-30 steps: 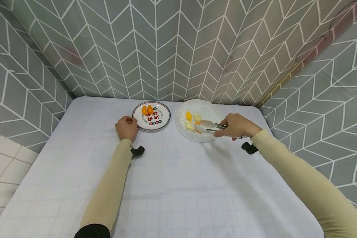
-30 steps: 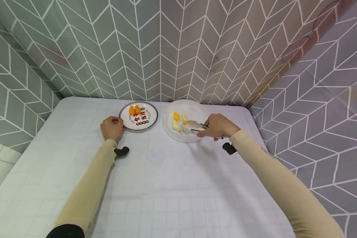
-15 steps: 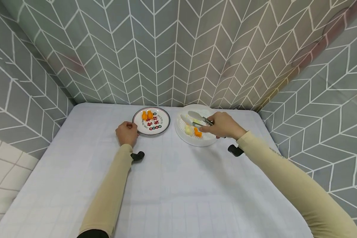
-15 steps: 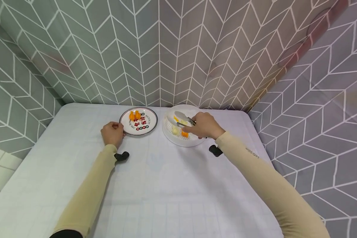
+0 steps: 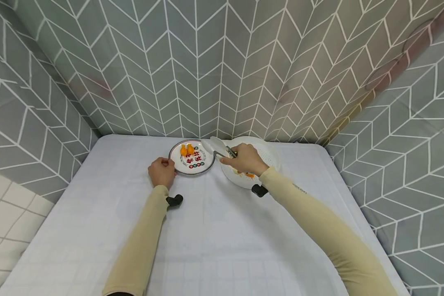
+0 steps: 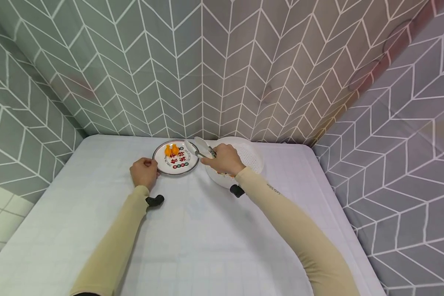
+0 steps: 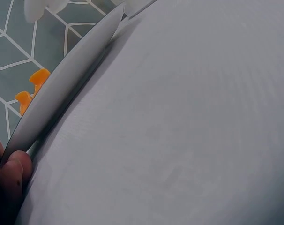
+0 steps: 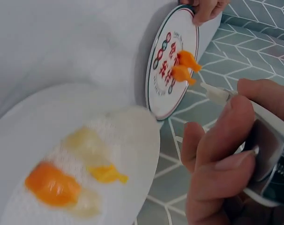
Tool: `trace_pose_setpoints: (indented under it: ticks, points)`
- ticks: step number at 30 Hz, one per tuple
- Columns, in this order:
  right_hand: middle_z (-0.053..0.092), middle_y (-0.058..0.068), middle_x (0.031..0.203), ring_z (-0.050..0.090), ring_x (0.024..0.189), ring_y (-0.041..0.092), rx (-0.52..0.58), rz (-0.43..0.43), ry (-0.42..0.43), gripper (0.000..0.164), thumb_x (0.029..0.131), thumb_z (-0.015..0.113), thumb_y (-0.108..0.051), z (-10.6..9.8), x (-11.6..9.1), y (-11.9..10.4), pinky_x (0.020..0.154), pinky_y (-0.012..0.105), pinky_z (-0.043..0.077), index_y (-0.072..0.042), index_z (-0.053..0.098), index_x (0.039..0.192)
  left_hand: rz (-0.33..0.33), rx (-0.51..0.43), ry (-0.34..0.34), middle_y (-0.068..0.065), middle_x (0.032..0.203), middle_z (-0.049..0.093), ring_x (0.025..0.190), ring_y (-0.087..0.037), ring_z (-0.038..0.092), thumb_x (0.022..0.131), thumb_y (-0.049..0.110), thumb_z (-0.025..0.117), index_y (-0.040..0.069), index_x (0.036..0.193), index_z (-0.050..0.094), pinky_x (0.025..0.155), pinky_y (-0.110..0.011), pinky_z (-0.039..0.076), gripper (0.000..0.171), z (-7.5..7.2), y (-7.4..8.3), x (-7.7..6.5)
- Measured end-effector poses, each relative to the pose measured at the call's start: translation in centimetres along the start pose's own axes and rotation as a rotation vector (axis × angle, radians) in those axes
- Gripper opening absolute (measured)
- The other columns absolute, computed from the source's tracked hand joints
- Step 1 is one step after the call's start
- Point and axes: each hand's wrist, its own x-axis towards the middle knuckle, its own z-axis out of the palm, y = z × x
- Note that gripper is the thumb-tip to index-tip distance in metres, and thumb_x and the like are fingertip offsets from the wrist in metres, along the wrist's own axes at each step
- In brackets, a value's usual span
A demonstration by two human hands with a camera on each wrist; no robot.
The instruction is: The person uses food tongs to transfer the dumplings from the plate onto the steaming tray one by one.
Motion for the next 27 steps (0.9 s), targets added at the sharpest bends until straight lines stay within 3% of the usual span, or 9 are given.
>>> trace_pose_setpoints:
  ticks: [5, 11, 15, 27]
  points:
    - [0.060, 0.003, 0.064, 0.071, 0.067, 0.035, 0.053, 0.022, 0.000, 0.046, 0.088, 0.070, -0.047, 1.7, 1.4, -0.8, 0.049, 0.026, 0.046, -0.007, 0.069, 0.111, 0.007, 0.000, 0.002, -0.010, 0.081, 0.069, 0.054, -0.017, 0.066, 0.096, 0.021, 0.057, 0.002, 0.107, 0.067, 0.048, -0.022, 0.054, 0.024, 0.1, -0.3, -0.1]
    - [0.060, 0.003, 0.065, 0.069, 0.060, 0.026, 0.047, 0.023, -0.006, 0.041, 0.088, 0.070, -0.047, 3.4, 2.8, -0.6, 0.048, 0.025, 0.043, -0.009, 0.070, 0.101, 0.007, -0.003, -0.001, -0.012, 0.082, 0.069, 0.053, -0.017, 0.065, 0.096, 0.020, 0.057, 0.001, 0.108, 0.067, 0.048, -0.022, 0.053, 0.025, 0.1, -0.3, -0.5]
    - [0.061, 0.003, 0.068, 0.068, 0.056, 0.021, 0.069, 0.043, -0.012, 0.042, 0.087, 0.072, -0.045, 3.9, 3.3, -0.4, 0.046, 0.024, 0.041, -0.007, 0.070, 0.105, 0.014, -0.004, 0.003, -0.011, 0.081, 0.069, 0.052, -0.016, 0.065, 0.095, 0.019, 0.057, 0.001, 0.107, 0.067, 0.047, -0.021, 0.053, 0.024, 0.1, -0.2, -0.6]
    - [0.060, 0.002, 0.066, 0.072, 0.066, 0.029, 0.074, 0.048, -0.021, 0.043, 0.087, 0.070, -0.050, 4.5, 3.8, -0.4, 0.045, 0.023, 0.037, -0.011, 0.070, 0.104, 0.016, -0.014, 0.012, -0.012, 0.083, 0.069, 0.054, -0.019, 0.066, 0.096, 0.020, 0.057, 0.000, 0.107, 0.068, 0.048, -0.021, 0.054, 0.025, 0.0, -0.1, -0.1]
